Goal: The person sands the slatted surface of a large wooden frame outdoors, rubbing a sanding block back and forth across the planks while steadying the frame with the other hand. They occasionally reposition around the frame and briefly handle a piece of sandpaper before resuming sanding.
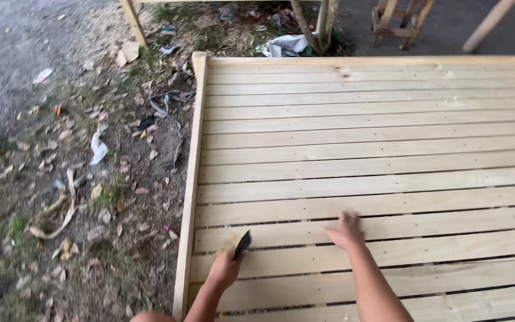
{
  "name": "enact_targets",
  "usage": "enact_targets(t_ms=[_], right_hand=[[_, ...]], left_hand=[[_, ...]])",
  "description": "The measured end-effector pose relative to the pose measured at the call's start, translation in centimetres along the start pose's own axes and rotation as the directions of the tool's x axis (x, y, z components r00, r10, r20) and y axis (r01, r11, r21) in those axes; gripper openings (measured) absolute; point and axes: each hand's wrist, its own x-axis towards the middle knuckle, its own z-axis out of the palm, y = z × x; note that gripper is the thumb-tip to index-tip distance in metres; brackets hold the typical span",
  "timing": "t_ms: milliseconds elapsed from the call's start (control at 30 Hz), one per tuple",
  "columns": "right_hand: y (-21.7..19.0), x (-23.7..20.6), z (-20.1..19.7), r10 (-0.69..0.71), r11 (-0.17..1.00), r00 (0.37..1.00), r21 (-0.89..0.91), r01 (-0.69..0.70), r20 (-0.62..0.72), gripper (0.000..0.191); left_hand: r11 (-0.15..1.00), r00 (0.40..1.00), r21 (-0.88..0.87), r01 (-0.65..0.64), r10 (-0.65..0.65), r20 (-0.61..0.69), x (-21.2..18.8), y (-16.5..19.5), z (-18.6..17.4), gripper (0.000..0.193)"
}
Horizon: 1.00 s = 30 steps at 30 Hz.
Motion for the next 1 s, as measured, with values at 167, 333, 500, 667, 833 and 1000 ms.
enact_targets(t_ms=[167,333,500,667,833,1000], right_hand=[[-7.6,-3.9,-0.8,-0.654,0.591,0.723,0.746,0.307,0.221,0.072],[-11.2,-8.5,-0.2,-0.61,0.688,0.762,0.622,0.373,0.218,0.042],[-7.3,-6.4,1.5,-0.631,0.71,0.528,-0.147,0.689,-0.569,0.037],[-4.3,-2.4,5.4,-0.445,0.895,0.732,-0.22,0.389,-0.516,0.042],[-15.0,-3.6,10.5,-0.419,0.9,0.76,-0.121,0.418,-0.497,0.02],[-29.1,-6.8,15.1,-0.802,0.57,0.544,-0.045,0.82,-0.246,0.057]], left_hand=[[0.551,0.97,-0.807,-0.211,0.218,-0.105,0.2,4.9,0.1,0.026],[0.739,0.894,-0.506,-0.445,0.334,-0.297,0.6,6.4,-0.9,0.033],[0.995,0.856,0.093,0.027,0.025,-0.516,2.2,2.6,-6.7,0.057],[0.879,0.736,-0.067,0.472,-0.435,-0.518,4.1,-1.8,-10.3,0.075],[0.749,0.681,-0.359,0.557,-0.66,-0.317,5.5,-2.2,-10.5,0.063],[0.704,0.661,-0.332,0.628,-0.707,-0.249,6.3,-2.1,-11.0,0.065]])
